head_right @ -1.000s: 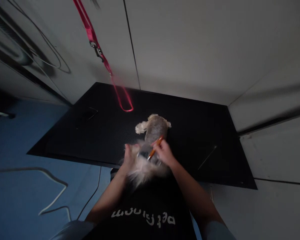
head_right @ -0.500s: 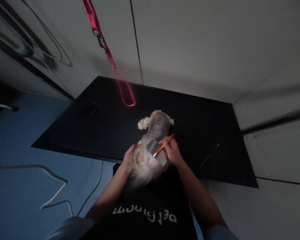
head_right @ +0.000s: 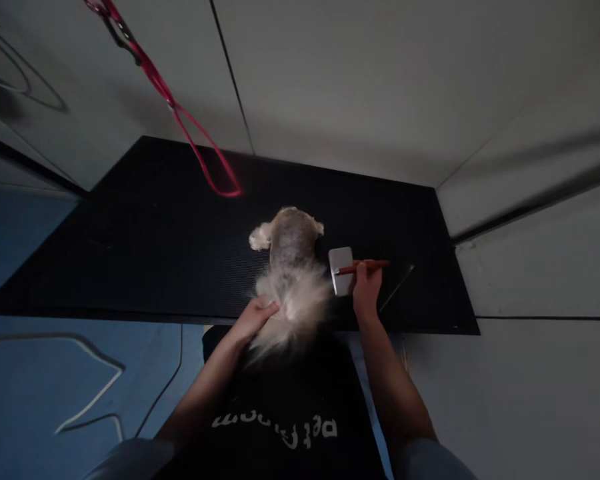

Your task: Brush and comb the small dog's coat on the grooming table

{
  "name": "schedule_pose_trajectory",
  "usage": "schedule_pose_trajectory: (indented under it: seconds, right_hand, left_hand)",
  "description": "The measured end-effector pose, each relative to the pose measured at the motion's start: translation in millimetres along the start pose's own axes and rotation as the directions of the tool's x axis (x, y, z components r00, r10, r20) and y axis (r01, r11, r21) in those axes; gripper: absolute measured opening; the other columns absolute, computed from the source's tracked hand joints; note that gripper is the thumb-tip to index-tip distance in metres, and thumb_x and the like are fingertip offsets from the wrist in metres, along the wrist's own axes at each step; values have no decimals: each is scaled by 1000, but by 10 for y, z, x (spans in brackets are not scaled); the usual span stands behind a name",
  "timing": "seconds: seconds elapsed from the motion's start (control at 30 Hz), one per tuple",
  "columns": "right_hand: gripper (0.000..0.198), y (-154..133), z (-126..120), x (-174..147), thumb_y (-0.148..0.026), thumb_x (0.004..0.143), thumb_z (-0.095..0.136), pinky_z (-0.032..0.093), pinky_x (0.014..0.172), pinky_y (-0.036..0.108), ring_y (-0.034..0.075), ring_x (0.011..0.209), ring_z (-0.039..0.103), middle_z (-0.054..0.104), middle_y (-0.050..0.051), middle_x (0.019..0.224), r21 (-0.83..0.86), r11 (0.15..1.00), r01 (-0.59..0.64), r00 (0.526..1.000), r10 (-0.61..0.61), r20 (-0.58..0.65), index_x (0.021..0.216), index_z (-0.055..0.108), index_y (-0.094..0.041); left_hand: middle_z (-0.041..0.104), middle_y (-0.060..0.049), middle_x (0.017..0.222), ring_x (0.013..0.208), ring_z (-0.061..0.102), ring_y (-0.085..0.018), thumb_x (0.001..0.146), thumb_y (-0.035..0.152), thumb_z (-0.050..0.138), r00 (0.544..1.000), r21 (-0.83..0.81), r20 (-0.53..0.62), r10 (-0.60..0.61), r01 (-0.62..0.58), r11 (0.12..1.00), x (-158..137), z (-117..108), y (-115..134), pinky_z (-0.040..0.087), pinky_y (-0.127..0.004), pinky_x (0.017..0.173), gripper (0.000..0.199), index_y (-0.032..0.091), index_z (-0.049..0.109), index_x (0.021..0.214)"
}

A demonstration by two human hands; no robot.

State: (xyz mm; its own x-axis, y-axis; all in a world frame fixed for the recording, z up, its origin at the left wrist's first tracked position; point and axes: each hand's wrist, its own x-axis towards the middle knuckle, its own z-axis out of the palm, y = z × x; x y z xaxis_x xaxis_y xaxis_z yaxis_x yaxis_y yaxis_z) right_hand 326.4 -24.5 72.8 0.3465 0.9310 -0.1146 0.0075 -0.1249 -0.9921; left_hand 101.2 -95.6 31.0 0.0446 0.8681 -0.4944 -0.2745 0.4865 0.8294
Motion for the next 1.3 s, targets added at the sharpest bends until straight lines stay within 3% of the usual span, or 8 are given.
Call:
schedule_pose_trajectory:
  seconds: [0.3, 0.43, 0.57, 0.73, 0.87, 1.0, 1.13, 1.3]
  right_hand:
    - [25, -249, 107, -26, -44, 81, 52, 49, 70, 33, 17, 68, 60, 64, 2, 74, -163, 962, 217, 950, -171, 260, 87, 57, -20]
    - [22, -324, 255, 180, -41, 76, 59, 48, 66, 29, 16, 70, 60, 65, 2, 77, -182, 951, 251, 731, -63, 680, 82, 58, -20]
    - [21, -401, 434, 318, -41, 77, 54, 47, 68, 30, 16, 69, 58, 60, 0, 73, -184, 938, 293, 918, -223, 328, 82, 53, -21]
    - [18, -409, 568, 223, -35, 72, 64, 47, 62, 28, 16, 65, 58, 61, 0, 69, -194, 922, 334, 705, -108, 701, 78, 57, -20]
    - [16, -407, 631, 278, -36, 79, 56, 46, 63, 28, 16, 64, 57, 58, -2, 67, -256, 908, 332, 882, -203, 426, 85, 55, -21]
    - [16, -381, 646, 197, -35, 75, 61, 45, 60, 27, 16, 62, 58, 61, -1, 68, -276, 899, 341, 718, -59, 693, 82, 57, -21]
    - [14, -417, 587, 105, -34, 79, 55, 44, 63, 29, 17, 65, 58, 61, 0, 70, -390, 840, 378, 874, -184, 450, 85, 55, -21]
    - [17, -430, 450, 83, -36, 77, 59, 44, 61, 27, 16, 64, 58, 62, -1, 69, -307, 862, 403, 786, -155, 598, 84, 55, -21]
  left_hand:
    - [70, -3, 65, 59, 62, -17, 48, 33, 83, 997, -69, 21, -73, 74, 995, -128, -51, -60, 47, -25, 60, 32, 14, 70, 69]
    - [68, -4, 60, 57, 60, -18, 48, 28, 78, 994, -22, 33, -105, 105, 994, -166, -133, -17, 46, -26, 57, 21, 13, 69, 62]
    - [69, -3, 63, 63, 62, -20, 42, 17, 76, 997, -36, -35, -72, 71, 997, -166, -143, 26, 48, -27, 61, 22, 15, 70, 63]
    - [70, -3, 65, 66, 62, -21, 44, 15, 76, 999, -87, -4, -37, 36, 996, -157, -138, -38, 49, -30, 65, 26, 15, 71, 69]
    - [71, -3, 69, 68, 62, -20, 42, 13, 75, 999, -139, -40, -18, 12, 990, -163, -83, -96, 49, -28, 67, 28, 16, 72, 70]
    - [72, -6, 74, 69, 63, -20, 46, 18, 78, 999, -155, 38, 6, 0, 988, -184, 14, -76, 48, -28, 68, 31, 15, 73, 76]
    - [68, -4, 63, 56, 58, -15, 50, 26, 78, 999, -141, 49, -3, 10, 990, -192, 55, -106, 45, -26, 59, 23, 13, 71, 67]
    - [68, -3, 65, 58, 59, -15, 50, 25, 79, 998, -146, 64, -14, 23, 989, -195, 67, -139, 44, -25, 59, 27, 12, 71, 72]
